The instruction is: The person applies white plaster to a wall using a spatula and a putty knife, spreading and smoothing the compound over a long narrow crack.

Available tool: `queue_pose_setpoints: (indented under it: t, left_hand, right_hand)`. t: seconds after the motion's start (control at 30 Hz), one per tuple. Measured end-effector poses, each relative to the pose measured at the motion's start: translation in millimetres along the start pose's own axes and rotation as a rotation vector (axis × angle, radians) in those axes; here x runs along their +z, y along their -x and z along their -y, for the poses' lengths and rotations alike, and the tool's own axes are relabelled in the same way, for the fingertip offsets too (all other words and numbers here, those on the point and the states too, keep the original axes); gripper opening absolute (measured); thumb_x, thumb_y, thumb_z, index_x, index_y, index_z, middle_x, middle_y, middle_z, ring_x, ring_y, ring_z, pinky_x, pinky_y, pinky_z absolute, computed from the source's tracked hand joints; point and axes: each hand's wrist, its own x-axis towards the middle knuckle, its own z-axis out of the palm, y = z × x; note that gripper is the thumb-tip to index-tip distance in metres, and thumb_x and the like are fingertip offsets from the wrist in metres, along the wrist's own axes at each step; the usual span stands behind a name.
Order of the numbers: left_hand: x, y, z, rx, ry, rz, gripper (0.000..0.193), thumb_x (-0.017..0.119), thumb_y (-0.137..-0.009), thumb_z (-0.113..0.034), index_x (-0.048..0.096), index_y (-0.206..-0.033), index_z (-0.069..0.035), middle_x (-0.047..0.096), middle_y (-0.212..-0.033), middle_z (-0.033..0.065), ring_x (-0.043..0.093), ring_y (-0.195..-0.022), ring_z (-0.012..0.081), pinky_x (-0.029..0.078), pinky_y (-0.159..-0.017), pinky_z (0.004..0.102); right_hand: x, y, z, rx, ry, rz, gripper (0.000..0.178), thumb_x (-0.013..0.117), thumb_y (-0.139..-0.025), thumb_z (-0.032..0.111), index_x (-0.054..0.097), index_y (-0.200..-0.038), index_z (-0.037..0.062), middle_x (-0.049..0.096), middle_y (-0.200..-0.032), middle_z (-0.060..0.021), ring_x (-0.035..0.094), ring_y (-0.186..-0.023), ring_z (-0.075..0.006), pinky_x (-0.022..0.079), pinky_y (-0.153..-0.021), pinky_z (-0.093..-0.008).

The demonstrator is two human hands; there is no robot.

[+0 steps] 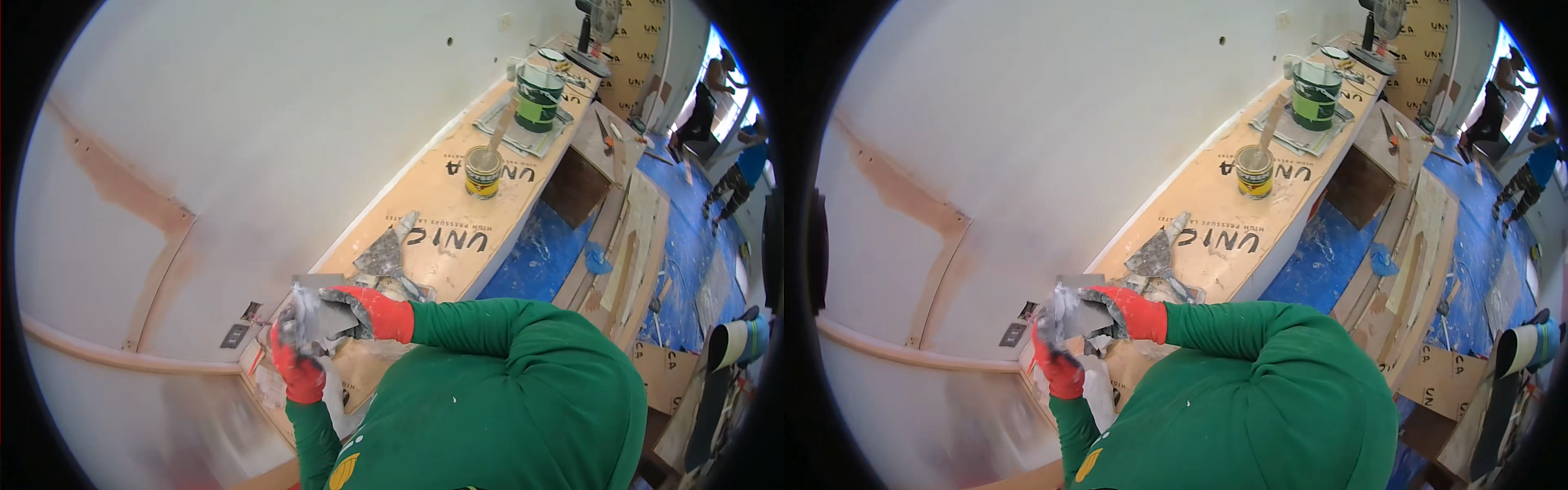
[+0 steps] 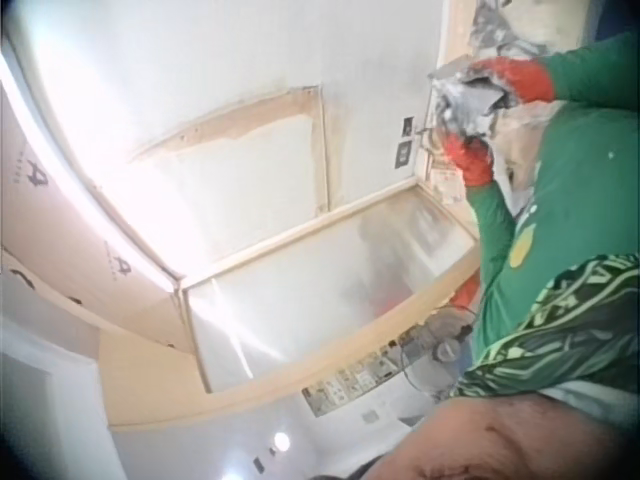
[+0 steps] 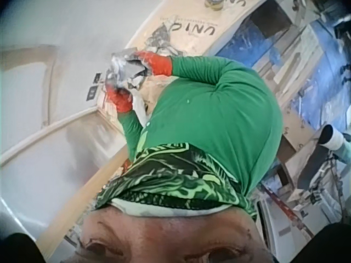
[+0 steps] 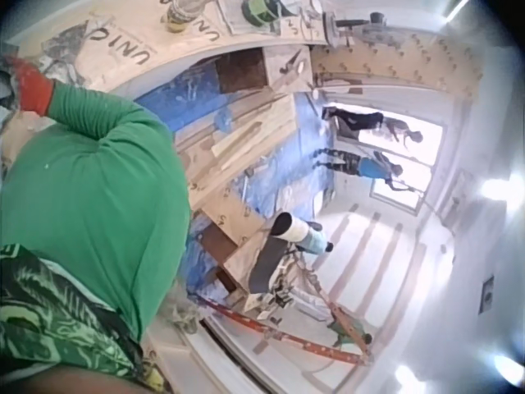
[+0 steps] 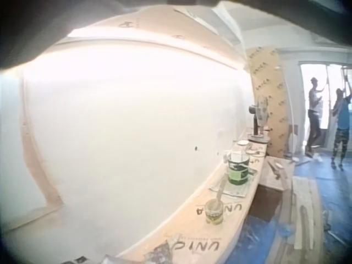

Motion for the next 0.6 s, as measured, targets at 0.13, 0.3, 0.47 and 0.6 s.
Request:
queue_pose_setpoints:
  t: [0.13, 0.3, 0.47, 0.6]
  left_hand:
    - [27, -52, -21, 0.159, -0.305, 0.470, 0.049, 0.064, -0.082, -0.008, 0.057, -0.130, -0.007, 0.055, -0.128, 0.0235, 0.055, -0.113, 0.0439, 0.045, -0.096, 0.0498]
    - [72, -70, -16, 0.094, -0.343, 0.617, 0.044, 0.066, -0.081, -0.007, 0.059, -0.125, -0.006, 0.058, -0.123, 0.0212, 0.057, -0.108, 0.0431, 0.047, -0.091, 0.0475]
    - [115, -55, 9, -0.589, 0.127, 0.468, 0.039, 0.061, -0.089, -0.013, 0.054, -0.123, 0.004, 0.057, -0.124, 0.0229, 0.058, -0.109, 0.0409, 0.047, -0.094, 0.0450]
    - [158, -36, 0, -0.328, -0.284, 0.460, 0.071, 0.068, -0.086, -0.030, 0.037, -0.141, 0.004, 0.050, -0.136, 0.0237, 0.051, -0.125, 0.0361, 0.041, -0.106, 0.0388]
  right_hand:
    - [-58, 3, -4, 0.028, 0.137, 0.034, 0.081, 0.086, -0.072, 0.020, 0.044, -0.138, 0.0015, 0.053, -0.133, -0.0181, 0.055, -0.122, -0.0324, 0.044, -0.102, -0.0387]
    - [-115, 23, -37, 0.023, 0.056, -0.043, 0.071, 0.083, -0.074, 0.019, 0.048, -0.133, 0.0006, 0.056, -0.128, -0.0172, 0.056, -0.118, -0.0304, 0.045, -0.101, -0.0378]
    - [-167, 26, -81, 0.397, 0.003, -0.036, 0.063, 0.071, -0.084, 0.013, 0.045, -0.141, 0.0087, 0.052, -0.131, -0.0156, 0.052, -0.121, -0.0314, 0.043, -0.102, -0.0382]
    - [-210, -51, -3, -0.154, 0.202, 0.134, 0.057, 0.062, -0.089, 0.018, 0.044, -0.144, 0.0207, 0.052, -0.128, -0.0169, 0.054, -0.111, -0.0337, 0.046, -0.096, -0.0398]
